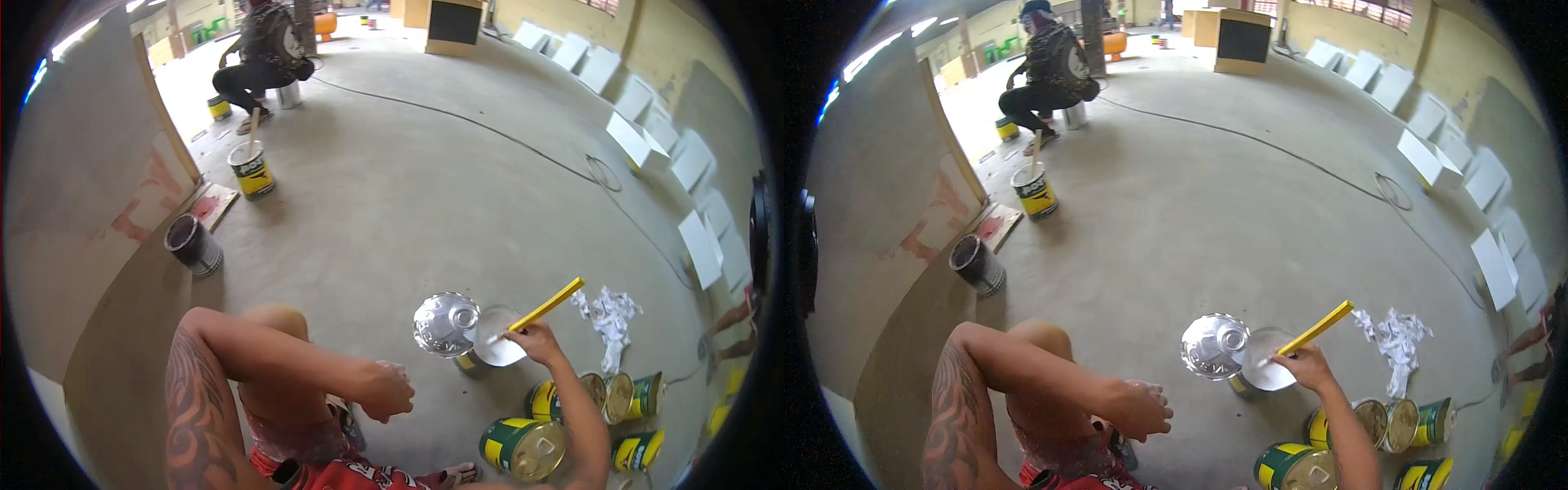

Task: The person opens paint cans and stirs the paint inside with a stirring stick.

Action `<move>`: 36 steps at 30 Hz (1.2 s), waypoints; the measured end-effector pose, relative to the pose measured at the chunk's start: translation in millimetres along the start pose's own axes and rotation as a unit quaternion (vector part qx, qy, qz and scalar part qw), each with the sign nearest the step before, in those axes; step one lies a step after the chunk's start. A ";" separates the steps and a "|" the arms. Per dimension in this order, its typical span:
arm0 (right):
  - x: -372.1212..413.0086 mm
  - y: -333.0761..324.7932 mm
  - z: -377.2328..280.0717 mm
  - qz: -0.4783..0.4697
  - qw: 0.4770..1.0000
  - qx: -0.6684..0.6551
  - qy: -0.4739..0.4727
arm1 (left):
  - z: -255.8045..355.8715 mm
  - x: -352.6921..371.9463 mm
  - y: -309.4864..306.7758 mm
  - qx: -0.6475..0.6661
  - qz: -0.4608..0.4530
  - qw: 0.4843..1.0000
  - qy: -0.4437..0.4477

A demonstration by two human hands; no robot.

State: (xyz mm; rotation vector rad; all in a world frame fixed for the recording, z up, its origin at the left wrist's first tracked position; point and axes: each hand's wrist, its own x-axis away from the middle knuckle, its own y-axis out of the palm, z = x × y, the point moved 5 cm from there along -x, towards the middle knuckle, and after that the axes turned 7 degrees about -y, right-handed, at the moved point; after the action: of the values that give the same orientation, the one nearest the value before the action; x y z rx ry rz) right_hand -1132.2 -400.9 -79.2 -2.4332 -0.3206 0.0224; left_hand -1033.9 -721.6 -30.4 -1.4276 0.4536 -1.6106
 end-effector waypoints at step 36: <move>4.0 -19.8 -10.7 -0.037 0.992 0.102 0.067 | -7.2 -20.3 -26.9 0.014 -0.026 0.999 -0.026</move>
State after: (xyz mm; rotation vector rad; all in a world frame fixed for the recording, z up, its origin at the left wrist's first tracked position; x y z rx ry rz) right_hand -1131.7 -391.9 -58.2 -2.2058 -0.3309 -0.1345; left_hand -1052.4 -693.4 -23.7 -1.4669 0.3643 -1.6113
